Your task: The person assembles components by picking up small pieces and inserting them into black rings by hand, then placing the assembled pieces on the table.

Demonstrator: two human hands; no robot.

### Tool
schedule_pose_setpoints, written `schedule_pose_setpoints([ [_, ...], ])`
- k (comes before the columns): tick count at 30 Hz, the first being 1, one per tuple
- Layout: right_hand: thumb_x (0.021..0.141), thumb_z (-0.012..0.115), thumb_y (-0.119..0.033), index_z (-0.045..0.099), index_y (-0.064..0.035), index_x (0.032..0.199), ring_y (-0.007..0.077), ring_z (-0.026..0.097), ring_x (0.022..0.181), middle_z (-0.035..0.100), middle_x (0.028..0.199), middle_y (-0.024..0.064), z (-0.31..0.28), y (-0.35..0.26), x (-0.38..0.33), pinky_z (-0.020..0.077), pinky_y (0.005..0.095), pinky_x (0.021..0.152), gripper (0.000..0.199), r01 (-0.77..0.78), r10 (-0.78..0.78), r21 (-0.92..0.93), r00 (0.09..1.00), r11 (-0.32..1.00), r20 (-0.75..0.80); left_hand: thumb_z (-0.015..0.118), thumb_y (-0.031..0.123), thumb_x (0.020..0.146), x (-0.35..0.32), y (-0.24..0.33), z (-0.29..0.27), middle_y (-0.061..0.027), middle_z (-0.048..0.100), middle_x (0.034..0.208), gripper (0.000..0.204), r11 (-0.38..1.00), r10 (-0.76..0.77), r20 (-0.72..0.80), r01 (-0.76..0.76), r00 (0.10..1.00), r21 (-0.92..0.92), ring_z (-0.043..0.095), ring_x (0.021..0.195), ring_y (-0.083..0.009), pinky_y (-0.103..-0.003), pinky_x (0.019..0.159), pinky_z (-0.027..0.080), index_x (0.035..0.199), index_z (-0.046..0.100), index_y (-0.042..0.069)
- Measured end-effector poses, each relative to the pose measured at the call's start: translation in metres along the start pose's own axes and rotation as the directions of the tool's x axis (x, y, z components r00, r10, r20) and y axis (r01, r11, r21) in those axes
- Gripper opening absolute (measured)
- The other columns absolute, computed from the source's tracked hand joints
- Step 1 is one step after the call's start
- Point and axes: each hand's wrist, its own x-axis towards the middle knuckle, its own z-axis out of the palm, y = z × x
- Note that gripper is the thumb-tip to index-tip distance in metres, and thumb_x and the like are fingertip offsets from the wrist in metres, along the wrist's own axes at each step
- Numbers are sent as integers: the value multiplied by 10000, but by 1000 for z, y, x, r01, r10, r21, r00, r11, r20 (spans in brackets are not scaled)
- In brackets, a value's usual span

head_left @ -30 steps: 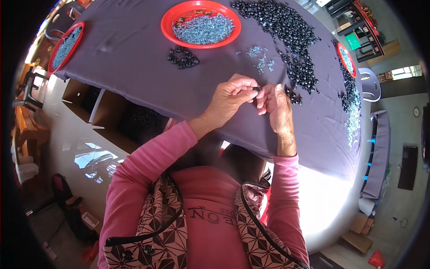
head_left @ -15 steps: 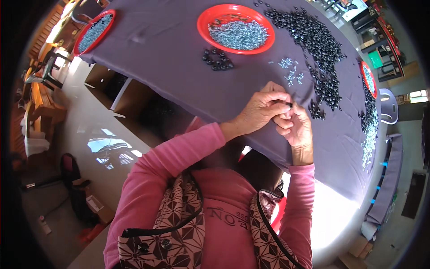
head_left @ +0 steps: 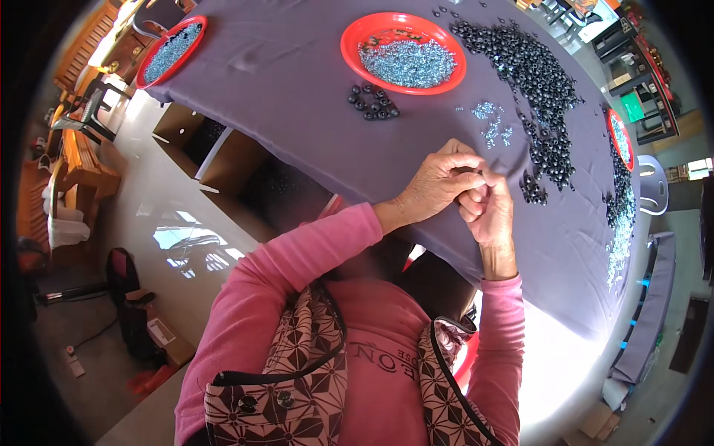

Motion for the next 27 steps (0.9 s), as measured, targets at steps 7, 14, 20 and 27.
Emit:
schedule_pose_setpoints([
  [7,918,493,-468,465,-105,795,28,247,448,269,576,-72,-28,-7,-18,153,184,374,384,128,-96,-213,984,969,153,616,-2,826,7,37,-46,-34,578,831,135,838,329,-114,-234,937,492,542,760,-109,-246,693,448,957,635,21],
  [14,888,594,-120,486,-110,754,7,280,464,373,592,-79,-77,-15,-50,227,177,400,172,435,-606,-578,784,690,-133,622,56,809,14,41,-125,-105,594,840,157,399,495,-179,-40,850,916,598,750,-277,-356,664,480,962,656,60],
  [20,860,604,-52,552,-40,785,32,383,609,495,657,-40,-119,-44,-65,344,187,553,92,297,-833,-877,522,379,-183,646,105,804,20,30,-135,-79,578,928,278,155,501,-40,-44,865,987,549,866,-291,-378,731,451,1079,615,75],
  [27,831,608,-44,628,-38,922,92,539,662,605,762,18,-156,-62,-57,449,233,631,93,188,-829,-959,554,214,-77,637,20,807,19,27,-66,-116,562,921,213,541,496,-58,-256,866,801,572,819,-255,-325,740,467,1018,612,4],
])
